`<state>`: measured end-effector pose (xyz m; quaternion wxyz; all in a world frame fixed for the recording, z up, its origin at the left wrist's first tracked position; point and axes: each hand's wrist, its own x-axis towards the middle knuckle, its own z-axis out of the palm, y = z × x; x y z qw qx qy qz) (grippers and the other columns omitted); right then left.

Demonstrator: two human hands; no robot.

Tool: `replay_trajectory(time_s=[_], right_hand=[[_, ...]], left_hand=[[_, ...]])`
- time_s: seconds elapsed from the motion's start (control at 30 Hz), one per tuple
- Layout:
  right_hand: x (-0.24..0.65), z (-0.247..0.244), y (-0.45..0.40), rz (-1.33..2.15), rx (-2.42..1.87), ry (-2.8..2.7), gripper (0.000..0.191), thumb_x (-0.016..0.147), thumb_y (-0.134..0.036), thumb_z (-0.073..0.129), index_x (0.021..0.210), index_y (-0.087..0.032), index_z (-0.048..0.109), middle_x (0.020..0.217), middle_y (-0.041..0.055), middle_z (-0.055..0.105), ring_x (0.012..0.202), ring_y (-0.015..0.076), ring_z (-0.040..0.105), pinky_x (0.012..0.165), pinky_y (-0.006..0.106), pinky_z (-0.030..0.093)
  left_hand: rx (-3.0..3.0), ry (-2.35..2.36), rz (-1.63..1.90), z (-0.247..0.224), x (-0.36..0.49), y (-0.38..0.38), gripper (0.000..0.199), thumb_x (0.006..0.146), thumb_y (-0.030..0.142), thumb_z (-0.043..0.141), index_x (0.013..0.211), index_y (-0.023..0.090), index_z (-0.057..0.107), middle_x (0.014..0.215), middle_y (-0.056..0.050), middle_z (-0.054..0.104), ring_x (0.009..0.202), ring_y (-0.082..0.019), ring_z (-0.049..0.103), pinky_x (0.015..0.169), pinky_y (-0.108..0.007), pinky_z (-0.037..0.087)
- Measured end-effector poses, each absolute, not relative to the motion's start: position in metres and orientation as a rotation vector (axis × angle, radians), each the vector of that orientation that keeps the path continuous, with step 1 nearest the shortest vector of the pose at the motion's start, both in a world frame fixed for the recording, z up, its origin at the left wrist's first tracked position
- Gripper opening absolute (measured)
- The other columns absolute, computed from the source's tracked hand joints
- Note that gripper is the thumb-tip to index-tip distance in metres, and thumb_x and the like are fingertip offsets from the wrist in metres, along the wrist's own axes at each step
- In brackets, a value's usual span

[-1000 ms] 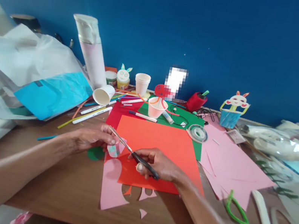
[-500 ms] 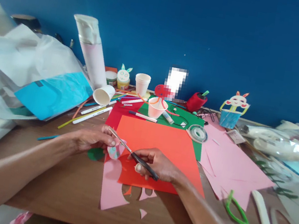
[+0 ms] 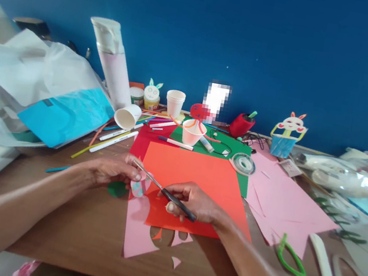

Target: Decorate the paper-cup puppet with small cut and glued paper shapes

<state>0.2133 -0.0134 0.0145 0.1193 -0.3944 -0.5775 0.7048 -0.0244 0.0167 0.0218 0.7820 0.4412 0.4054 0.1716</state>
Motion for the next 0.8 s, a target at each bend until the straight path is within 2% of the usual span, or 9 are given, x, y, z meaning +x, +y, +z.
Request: replay_trajectory(time_s=[0.33, 0.8], right_hand=[[0.2144, 0.0157, -0.0130, 2.068, -1.208, -1.711, 0.040, 0.063, -0.030, 0.063, 0.099, -0.014, 0.058, 0.064, -0.0031, 0.049, 0.045, 0.0029, 0.037, 0.040, 0.015, 0.033], [0.2138, 0.0217, -0.0136, 1.982, -1.184, -1.890, 0.036, 0.065, -0.027, 0.059, 0.098, -0.013, 0.059, 0.063, -0.0030, 0.045, 0.047, 0.0033, 0.032, 0.042, 0.016, 0.027]], left_hand=[[1.015, 0.860, 0.325, 0.0156, -0.0278, 0.0194, 0.010, 0.057, 0.011, 0.059, 0.065, 0.009, 0.064, 0.053, 0.000, 0.058, 0.044, -0.006, 0.047, 0.044, -0.019, 0.037], [1.035, 0.863, 0.263, 0.0153, -0.0298, 0.0199, 0.008, 0.057, 0.010, 0.058, 0.063, 0.011, 0.063, 0.053, 0.000, 0.057, 0.044, -0.007, 0.049, 0.043, -0.018, 0.038]])
